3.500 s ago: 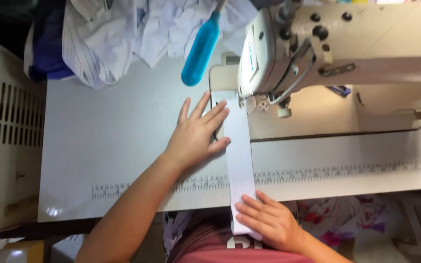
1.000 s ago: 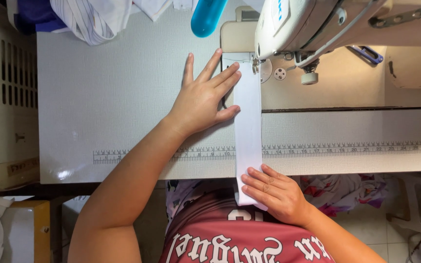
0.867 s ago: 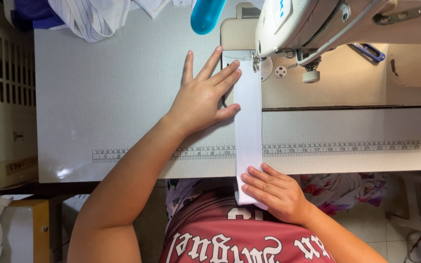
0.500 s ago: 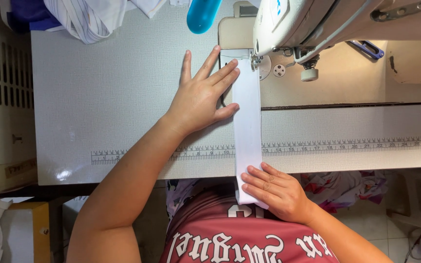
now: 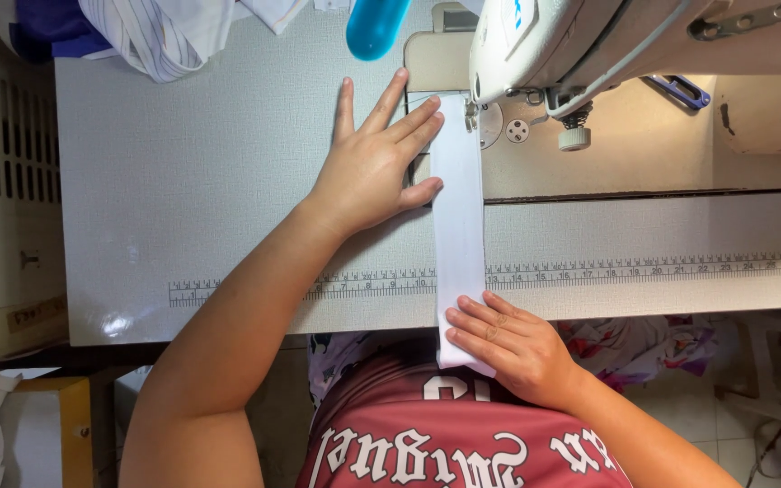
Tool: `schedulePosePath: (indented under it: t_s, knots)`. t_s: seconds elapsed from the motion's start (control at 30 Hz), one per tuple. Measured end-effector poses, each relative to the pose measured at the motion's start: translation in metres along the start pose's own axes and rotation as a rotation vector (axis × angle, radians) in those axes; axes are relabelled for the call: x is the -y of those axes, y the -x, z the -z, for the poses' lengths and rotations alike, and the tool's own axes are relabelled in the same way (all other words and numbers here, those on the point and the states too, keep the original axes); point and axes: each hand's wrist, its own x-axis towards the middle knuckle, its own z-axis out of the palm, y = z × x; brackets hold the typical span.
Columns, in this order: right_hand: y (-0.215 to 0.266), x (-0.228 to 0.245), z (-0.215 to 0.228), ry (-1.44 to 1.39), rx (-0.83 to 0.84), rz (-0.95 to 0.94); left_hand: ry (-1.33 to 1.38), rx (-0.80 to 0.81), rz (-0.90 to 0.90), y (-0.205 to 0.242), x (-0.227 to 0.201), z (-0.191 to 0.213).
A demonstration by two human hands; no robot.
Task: Folding, aligning, and trimming white fabric strips at a sewing machine station.
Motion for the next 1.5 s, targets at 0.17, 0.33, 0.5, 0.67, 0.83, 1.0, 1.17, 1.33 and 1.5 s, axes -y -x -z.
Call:
schedulePosePath:
  t_s: [0.17,0.33,0.5,0.67,0.83,1.0,1.17,1.33,1.5]
  knots:
    - [-0.006,-0.006,0.006,0.020,0.062,0.004,0.003,0.040,0.018,-0.006,0.005,0.000]
    - [-0.012,-0.010,0.008,0.030,0.071,0.006,0.017,0.021,0.018,-0.011,0.011,-0.001]
    - [-0.015,-0.014,0.010,0.032,0.102,-0.002,0.047,0.067,0.041,-0.016,0.016,0.000]
    - [-0.014,-0.021,0.008,0.042,0.119,-0.003,0.039,0.100,0.066,-0.021,0.021,-0.002]
    - [-0.018,-0.026,0.009,0.037,0.137,-0.012,0.047,0.117,0.083,-0.026,0.026,0.000]
    - [-0.022,-0.034,0.008,0.024,0.158,0.007,0.064,0.120,0.097,-0.032,0.031,0.002]
    - [-0.029,-0.040,0.012,0.037,0.165,0.012,0.058,0.107,0.082,-0.037,0.039,-0.003]
    - [-0.036,-0.044,0.015,0.053,0.154,0.007,0.037,0.080,0.052,-0.041,0.048,-0.007]
    - [-0.039,-0.050,0.016,0.050,0.174,0.004,0.037,0.079,0.046,-0.045,0.055,-0.011]
